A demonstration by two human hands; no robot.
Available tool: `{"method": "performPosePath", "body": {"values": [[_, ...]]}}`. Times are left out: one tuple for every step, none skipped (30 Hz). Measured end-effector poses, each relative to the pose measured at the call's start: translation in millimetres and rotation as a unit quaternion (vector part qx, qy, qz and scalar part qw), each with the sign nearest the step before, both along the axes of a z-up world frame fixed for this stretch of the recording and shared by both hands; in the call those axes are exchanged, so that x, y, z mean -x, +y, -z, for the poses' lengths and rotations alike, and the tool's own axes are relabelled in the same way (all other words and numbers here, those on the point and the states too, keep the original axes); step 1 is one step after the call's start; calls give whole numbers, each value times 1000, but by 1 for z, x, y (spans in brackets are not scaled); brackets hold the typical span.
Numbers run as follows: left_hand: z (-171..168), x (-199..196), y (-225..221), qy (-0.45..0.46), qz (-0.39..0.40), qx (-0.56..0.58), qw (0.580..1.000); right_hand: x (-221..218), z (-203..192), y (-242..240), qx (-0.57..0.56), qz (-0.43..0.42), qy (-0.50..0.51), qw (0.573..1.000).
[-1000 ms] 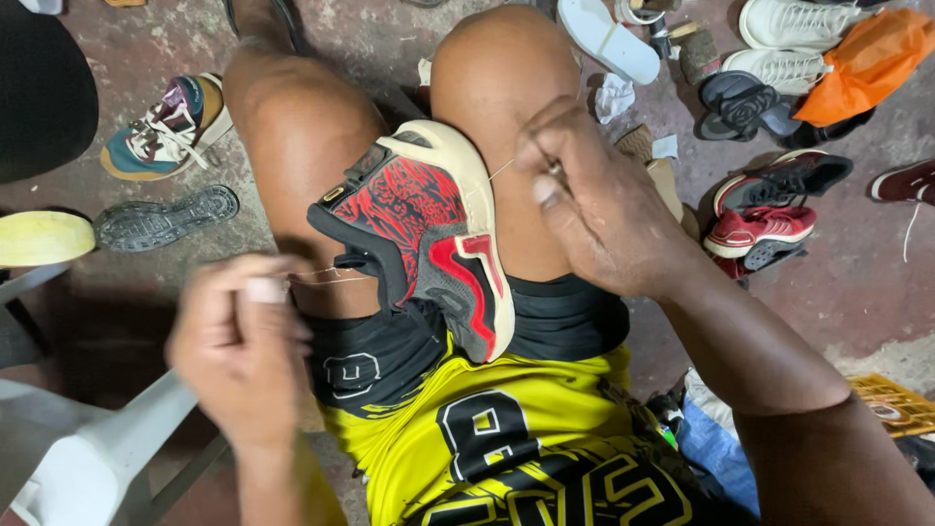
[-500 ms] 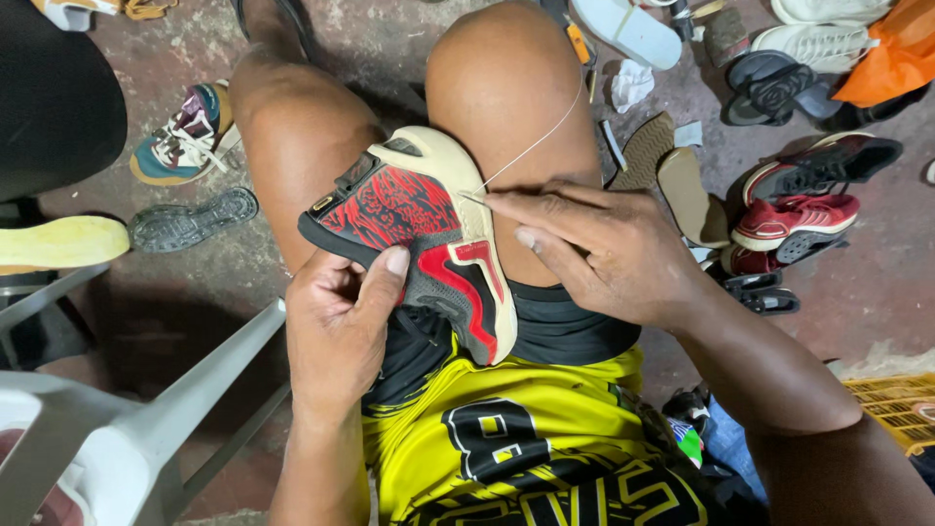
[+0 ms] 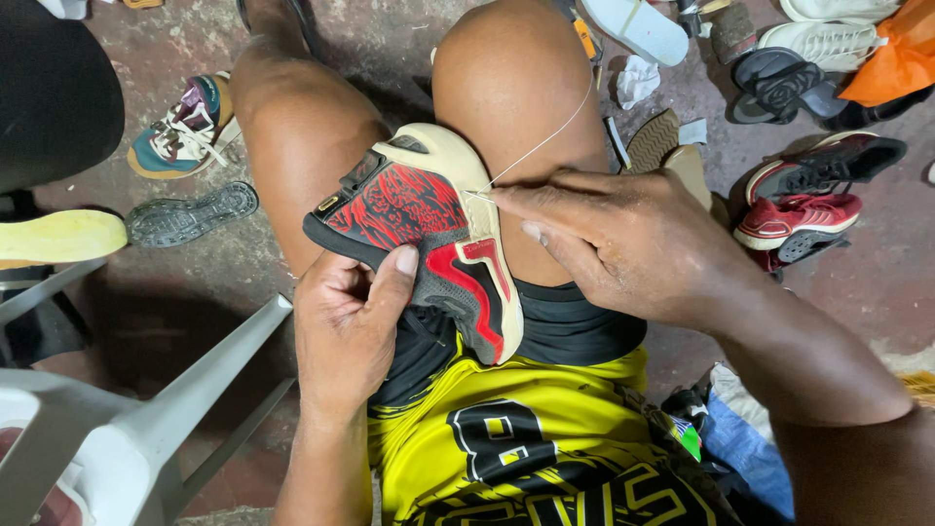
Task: The person is stitching the sole of a red and black sneaker by hand using a thread and a stitching awl, pulling the thread tight after each stitch.
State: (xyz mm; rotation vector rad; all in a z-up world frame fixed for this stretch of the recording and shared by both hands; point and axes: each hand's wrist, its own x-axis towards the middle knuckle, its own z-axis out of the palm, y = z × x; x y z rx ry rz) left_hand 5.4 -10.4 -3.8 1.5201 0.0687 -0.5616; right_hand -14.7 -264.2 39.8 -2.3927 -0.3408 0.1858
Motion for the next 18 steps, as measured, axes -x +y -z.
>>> {"method": "performPosePath", "body": {"values": [[0, 0, 0, -1, 4, -12, 1000, -5, -6, -3, 35, -18, 15, 999], [0, 0, 0, -2, 8, -25, 1000, -9, -13, -4, 70, -36, 30, 996], [0, 0, 0, -7, 13, -38, 999, -13, -20, -4, 90, -48, 34, 994], [0, 0, 1, -12, 19, -52, 998, -17, -27, -3, 111, -59, 37, 991], [1, -2, 1, -17, 26, -64, 997, -21, -31, 0, 132, -69, 40, 988], [2, -3, 0, -31, 27, -71, 997, -28, -34, 3, 152, -84, 50, 983], [3, -4, -1, -44, 26, -80, 996, -36, -34, 5, 171, -103, 59, 978], [5, -5, -2, -57, 24, -89, 994, -43, -35, 8, 190, -120, 68, 972], [5, -6, -2, -59, 25, -92, 994, -49, -36, 12, 203, -132, 80, 967], [6, -6, -2, -60, 27, -95, 993, -54, -36, 16, 217, -143, 92, 961], [5, -8, -2, -64, 33, -97, 993, -58, -35, 21, 230, -147, 103, 956], [3, -9, -2, -58, 34, -98, 993, -61, -33, 24, 225, -152, 102, 957], [0, -12, -3, -55, 40, -97, 993, -64, -32, 27, 220, -152, 100, 958], [-3, -14, -3, -52, 45, -96, 993, -65, -31, 28, 216, -152, 98, 959], [-8, -17, -1, -58, 43, -98, 993, -66, -31, 26, 199, -156, 82, 964], [-16, -18, 5, -63, 41, -101, 992, -65, -33, 21, 182, -160, 66, 968], [-25, -15, 10, -59, 31, -109, 992, -64, -33, 18, 158, -175, 56, 970], [-31, -12, 14, -106, 0, -131, 986, -62, -33, 15, 141, -168, 39, 975]]}}
